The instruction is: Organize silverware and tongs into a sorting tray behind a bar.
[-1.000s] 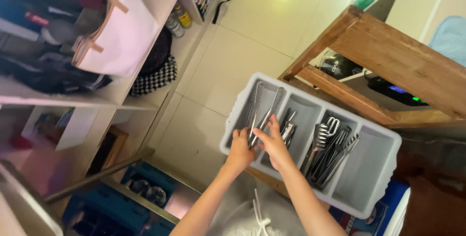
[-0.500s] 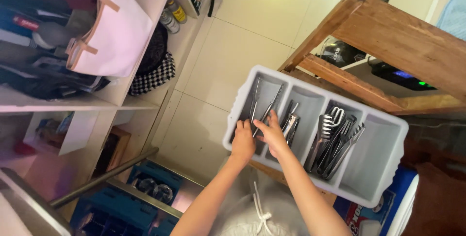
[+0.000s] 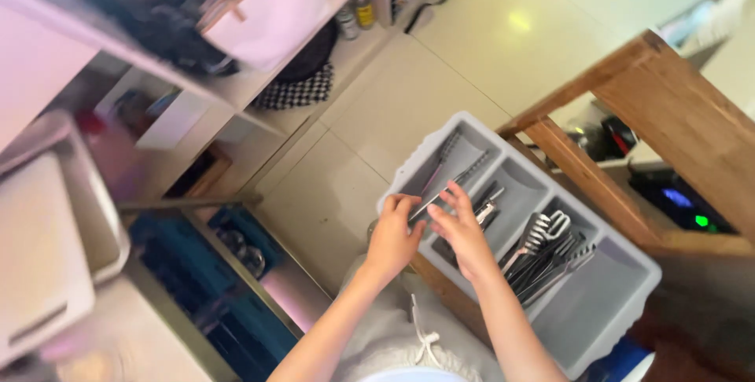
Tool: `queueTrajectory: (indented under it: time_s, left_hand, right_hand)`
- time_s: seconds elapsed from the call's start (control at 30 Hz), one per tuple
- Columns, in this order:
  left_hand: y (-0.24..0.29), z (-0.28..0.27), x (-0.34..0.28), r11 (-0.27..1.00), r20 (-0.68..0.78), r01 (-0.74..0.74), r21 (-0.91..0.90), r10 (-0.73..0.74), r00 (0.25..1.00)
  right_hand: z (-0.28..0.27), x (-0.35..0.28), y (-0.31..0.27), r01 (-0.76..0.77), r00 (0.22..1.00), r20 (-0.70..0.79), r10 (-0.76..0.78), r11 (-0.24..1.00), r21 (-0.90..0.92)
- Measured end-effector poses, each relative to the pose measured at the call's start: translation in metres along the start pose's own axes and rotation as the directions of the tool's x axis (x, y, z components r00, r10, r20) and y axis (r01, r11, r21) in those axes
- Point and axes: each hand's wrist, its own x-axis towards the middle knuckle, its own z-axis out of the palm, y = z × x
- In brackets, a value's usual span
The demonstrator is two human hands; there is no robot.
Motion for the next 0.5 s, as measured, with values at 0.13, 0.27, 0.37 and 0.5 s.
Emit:
queueTrajectory:
  time_s: [0.13, 0.27, 0.37, 0.5]
  left_hand:
    - [0.035, -0.026, -0.035, 0.996, -0.161, 0.024, -0.084, -0.037, 0.986]
    - [0.049, -0.032, -0.077, 0.978, -0.196, 0.106, -0.181, -0.141, 0.97]
    - [0.058, -0.029, -0.105, 0.99, -0.35, -0.024, -0.137, -0.026, 0.936]
    - [0.066, -0.03, -0.157, 0.968, -0.51, 0.029, -0.249, -0.156, 0.846]
  right_hand:
    - [-0.001, -0.035, -0.045, 0.034, 0.986, 0.161, -0.038, 0.999, 0.027]
    - [0.009, -0.071, -0.078, 0.043, 0.935, 0.351, -0.044, 0.999, 0.012]
    - [0.015, -0.08, -0.074, 0.052, 0.89, 0.453, -0.039, 0.999, -0.016]
    - [0.033, -0.091, -0.041, -0.009, 0.805, 0.592, 0.035, 0.999, -0.047]
